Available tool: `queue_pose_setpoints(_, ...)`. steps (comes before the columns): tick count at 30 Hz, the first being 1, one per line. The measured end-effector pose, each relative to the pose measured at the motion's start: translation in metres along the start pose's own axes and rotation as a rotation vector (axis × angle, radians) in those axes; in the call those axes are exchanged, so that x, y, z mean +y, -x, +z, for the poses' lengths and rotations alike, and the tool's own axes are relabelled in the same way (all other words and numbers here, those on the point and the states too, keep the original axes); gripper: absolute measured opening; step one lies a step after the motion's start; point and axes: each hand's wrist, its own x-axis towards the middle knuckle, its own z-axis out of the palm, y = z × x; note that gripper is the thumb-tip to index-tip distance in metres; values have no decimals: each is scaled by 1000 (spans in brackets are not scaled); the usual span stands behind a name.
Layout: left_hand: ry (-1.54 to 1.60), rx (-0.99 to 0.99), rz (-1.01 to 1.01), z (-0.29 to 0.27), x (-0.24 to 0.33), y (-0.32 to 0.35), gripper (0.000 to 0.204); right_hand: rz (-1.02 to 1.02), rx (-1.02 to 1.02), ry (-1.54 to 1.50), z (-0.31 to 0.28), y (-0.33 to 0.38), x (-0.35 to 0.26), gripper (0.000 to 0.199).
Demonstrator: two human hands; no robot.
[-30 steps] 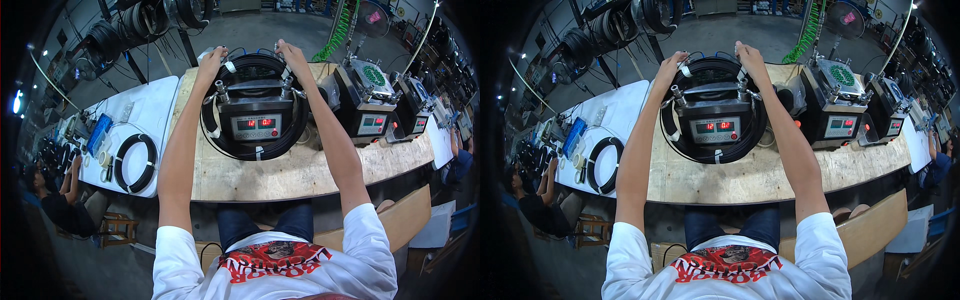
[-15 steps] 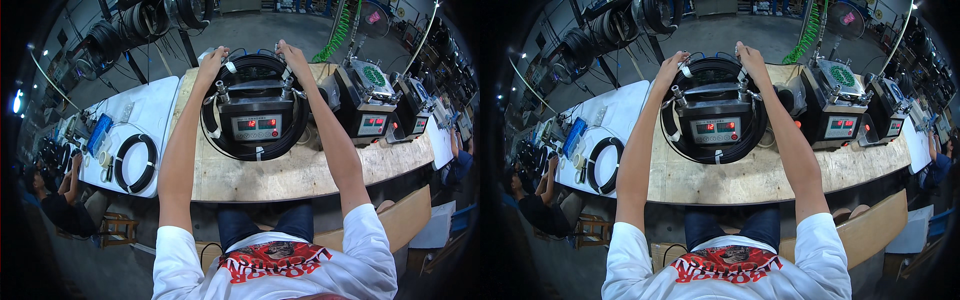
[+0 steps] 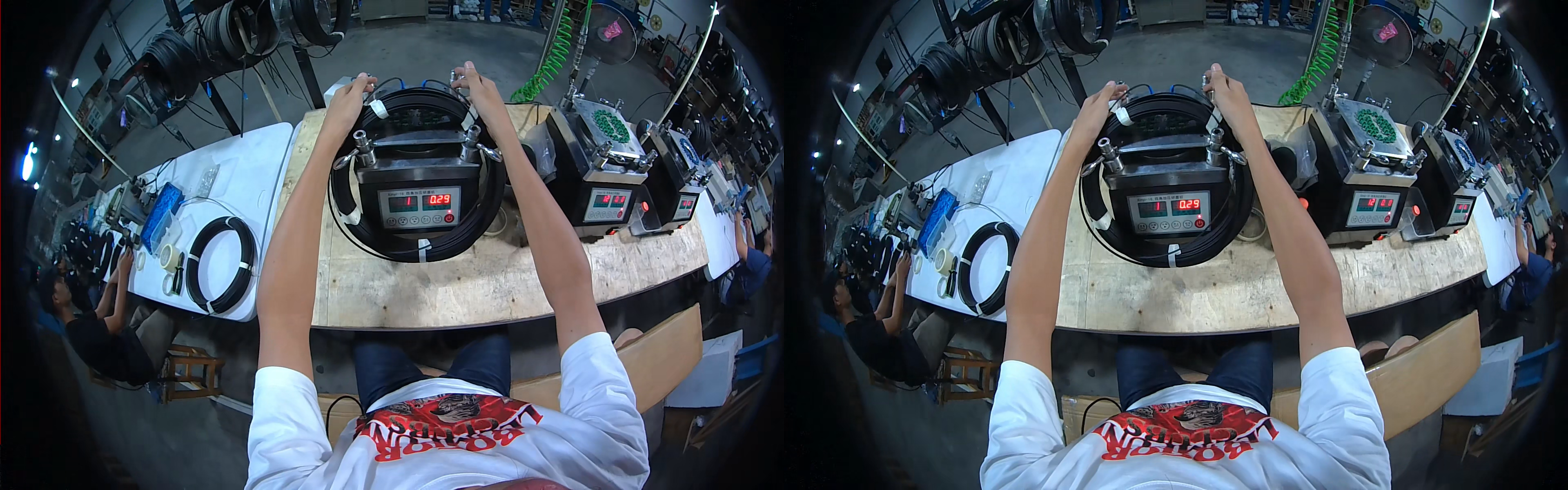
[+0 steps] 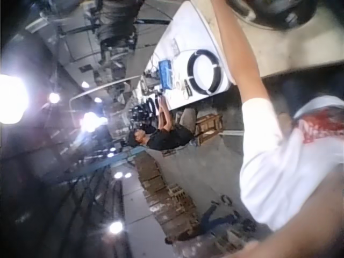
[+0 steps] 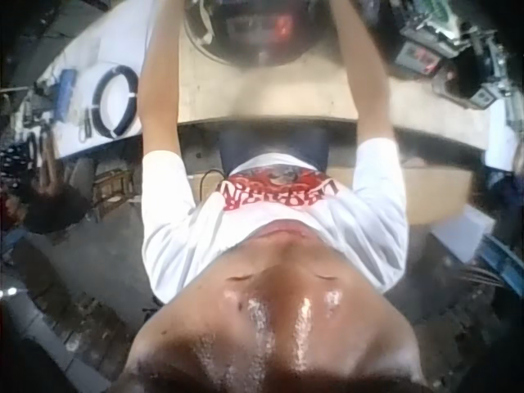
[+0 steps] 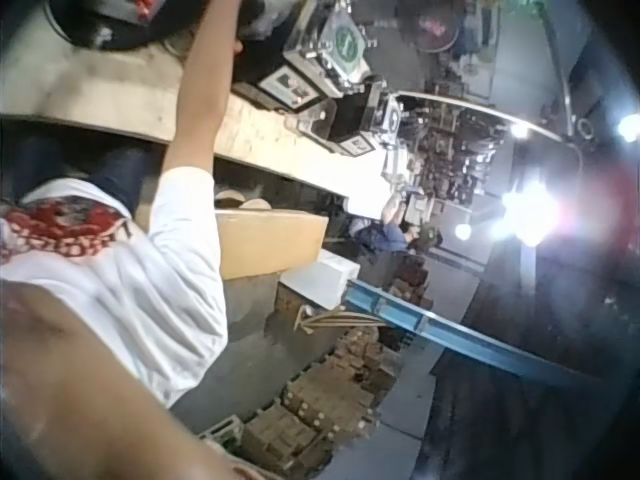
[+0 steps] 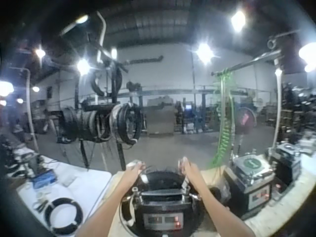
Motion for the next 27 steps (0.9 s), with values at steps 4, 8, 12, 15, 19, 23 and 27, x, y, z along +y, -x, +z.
queue_pose_setpoints(4, 28, -24, 34, -1, -2, -3, 57, -3, -8, -19, -1, -2, 2, 69)
queue_pose_setpoints(8, 36, -3, 25, 1, -1, 0, 57, -12, 4, 29, -1, 0, 0, 71)
queue_pose_setpoints(12, 46, 26, 32, 2, -2, -1, 57, -10, 10, 35, 0, 1, -2, 72)
queue_pose_setpoints(15, 21, 63, 80, 1, -7, -3, 61, -16, 5, 36, 1, -1, -2, 72)
queue_pose_setpoints(19, -38, 45, 74, 1, -4, -1, 61, 2, -9, -20, -1, -1, 1, 70)
queue_pose_setpoints(23, -35, 16, 50, 1, 4, 3, 58, -18, -3, -56, 0, -1, 4, 69)
queue_pose_setpoints(27, -5, 2, 53, 0, 6, 6, 57, -3, -4, -47, 0, 0, 2, 70)
